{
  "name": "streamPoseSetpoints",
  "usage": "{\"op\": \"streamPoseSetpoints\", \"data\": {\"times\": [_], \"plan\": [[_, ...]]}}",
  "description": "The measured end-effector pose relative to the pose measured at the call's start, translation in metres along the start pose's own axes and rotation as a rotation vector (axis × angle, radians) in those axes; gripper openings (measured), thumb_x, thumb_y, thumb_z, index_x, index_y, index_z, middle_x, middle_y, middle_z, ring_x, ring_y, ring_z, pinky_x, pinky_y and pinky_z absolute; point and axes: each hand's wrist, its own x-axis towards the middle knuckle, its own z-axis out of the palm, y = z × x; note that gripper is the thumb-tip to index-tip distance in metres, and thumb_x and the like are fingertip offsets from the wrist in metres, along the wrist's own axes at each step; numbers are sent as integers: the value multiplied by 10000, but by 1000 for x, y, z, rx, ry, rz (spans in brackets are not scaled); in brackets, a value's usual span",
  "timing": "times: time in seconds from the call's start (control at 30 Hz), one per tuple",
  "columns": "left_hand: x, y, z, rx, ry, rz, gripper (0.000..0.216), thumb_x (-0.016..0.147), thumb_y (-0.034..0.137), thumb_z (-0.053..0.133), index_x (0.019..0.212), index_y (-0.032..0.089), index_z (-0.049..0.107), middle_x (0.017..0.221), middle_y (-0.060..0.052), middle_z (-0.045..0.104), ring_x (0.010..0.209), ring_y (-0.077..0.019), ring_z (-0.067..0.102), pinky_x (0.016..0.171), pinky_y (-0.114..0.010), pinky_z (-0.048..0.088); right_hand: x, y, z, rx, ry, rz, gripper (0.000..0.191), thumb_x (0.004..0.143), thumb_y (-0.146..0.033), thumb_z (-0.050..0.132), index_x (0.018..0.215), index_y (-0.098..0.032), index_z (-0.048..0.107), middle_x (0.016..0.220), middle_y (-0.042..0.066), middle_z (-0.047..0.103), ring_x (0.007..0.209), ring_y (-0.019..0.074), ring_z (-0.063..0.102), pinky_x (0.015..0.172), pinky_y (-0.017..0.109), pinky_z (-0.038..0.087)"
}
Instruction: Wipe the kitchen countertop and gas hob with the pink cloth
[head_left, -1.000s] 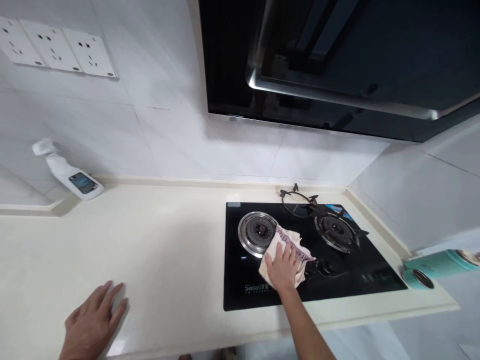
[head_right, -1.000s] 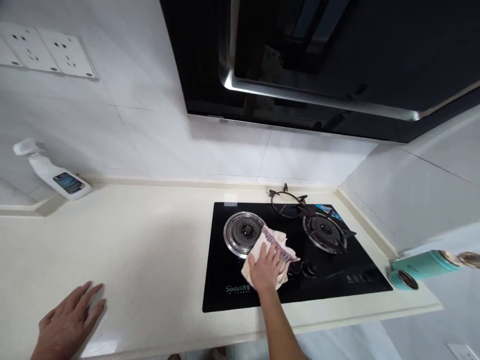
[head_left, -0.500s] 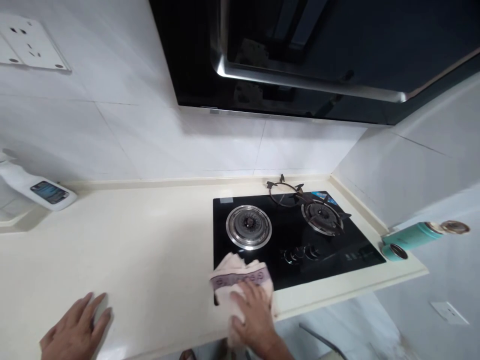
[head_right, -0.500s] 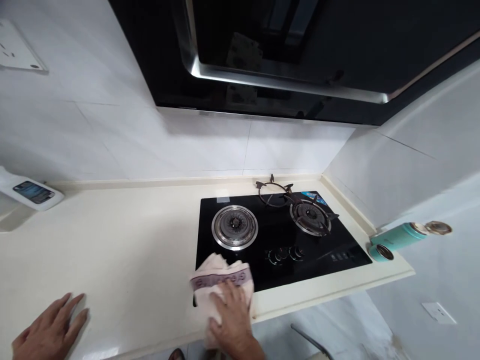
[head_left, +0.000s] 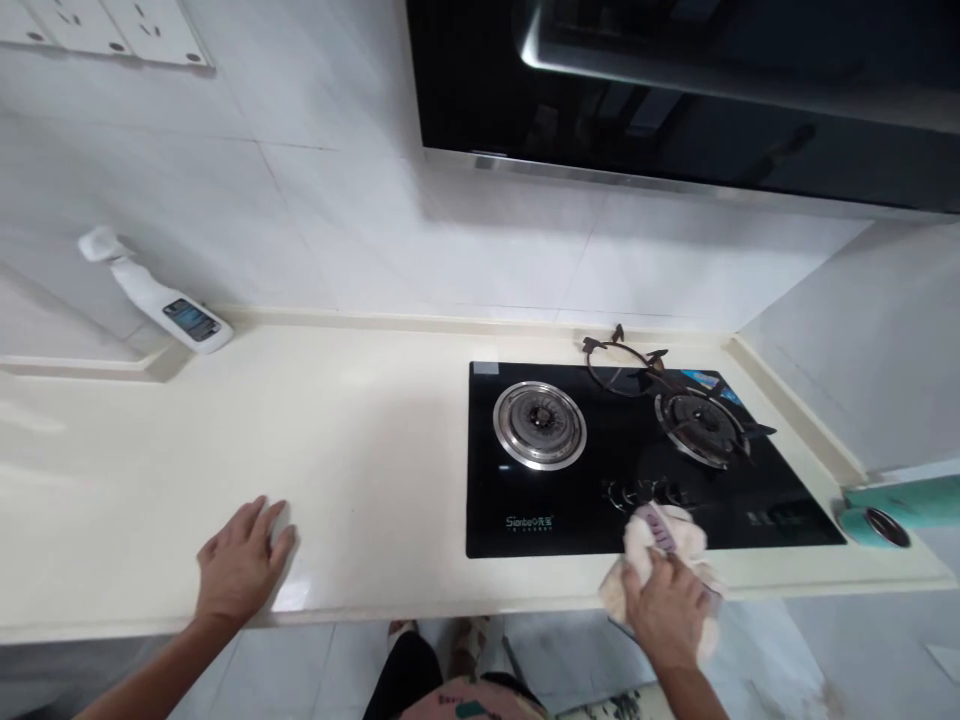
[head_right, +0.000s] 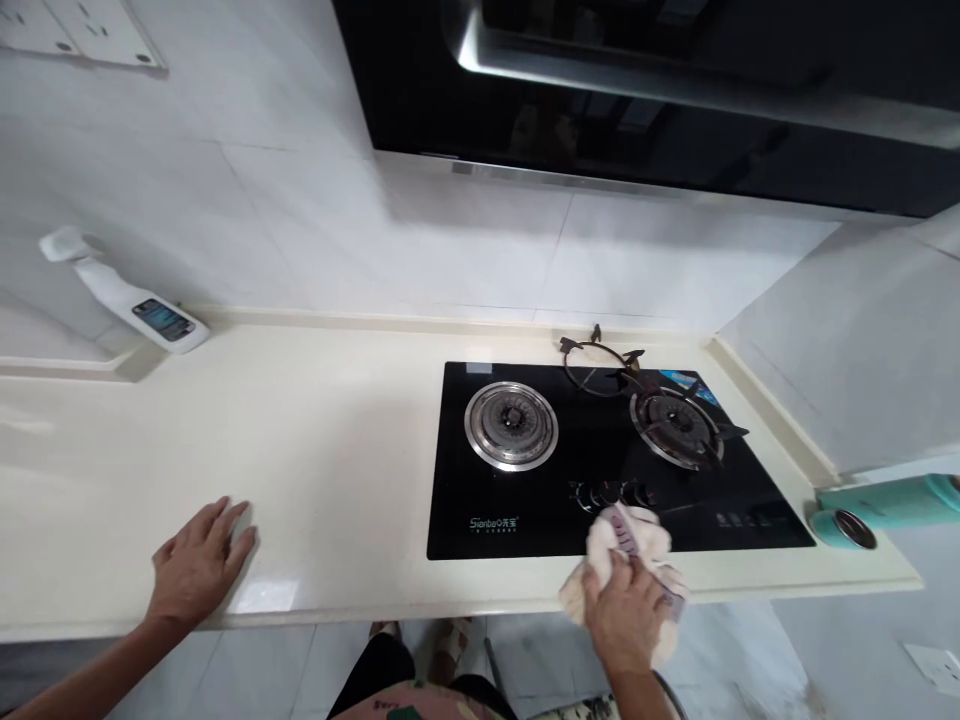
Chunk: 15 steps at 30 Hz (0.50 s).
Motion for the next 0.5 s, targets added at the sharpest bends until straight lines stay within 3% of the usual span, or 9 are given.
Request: {"op": "streamPoseSetpoints", "data": {"times": [0.13, 0.23, 0.33, 0.4, 0.5], "plan": [[-3, -1, 4, -18, 31, 8, 534, 1011, 437, 370, 1397, 166, 621, 1579, -201, 511, 1502, -346, 415, 1197, -559, 330, -64, -97, -10, 166, -278, -388, 410, 863, -426, 606, 1227, -265, 706, 1341, 158, 652, 1182, 403, 561, 1016, 588, 413], [-5, -2, 6, -17, 49, 16, 527, 1019, 431, 373, 1398, 159, 618, 1573, -199, 520, 1499, -335, 414, 1200, -556, 315, -93, -175, -25, 365, -432, -667, 505, 843, -426, 701, 1331, -307, 654, 1401, 120, 637, 1234, 388, 558, 1014, 556, 433], [-7, -3, 9, 3, 57, 21, 518, 1033, 443, 361, 1400, 180, 615, 1581, -180, 520, 1502, -317, 412, 1199, -526, 309, -102, -239, -42, 604, -503, -946, 548, 831, -401, 749, 1348, -280, 612, 1415, 115, 617, 1261, 376, 549, 1051, 561, 435], [-7, -4, 10, 15, 58, 29, 522, 1039, 452, 356, 1400, 180, 616, 1584, -180, 520, 1502, -315, 413, 1194, -515, 310, -101, -269, -51, 716, -520, -1060, 540, 788, -372, 786, 1294, -298, 614, 1361, 66, 635, 1214, 329, 572, 1053, 523, 457], [-8, -7, 13, 18, 65, 48, 531, 1041, 451, 349, 1399, 167, 619, 1570, -187, 535, 1487, -325, 433, 1176, -525, 329, -90, -295, -66, 833, -506, -1049, 506, 734, -292, 772, 1213, -278, 609, 1241, 32, 643, 1142, 257, 595, 1036, 440, 494]]}}
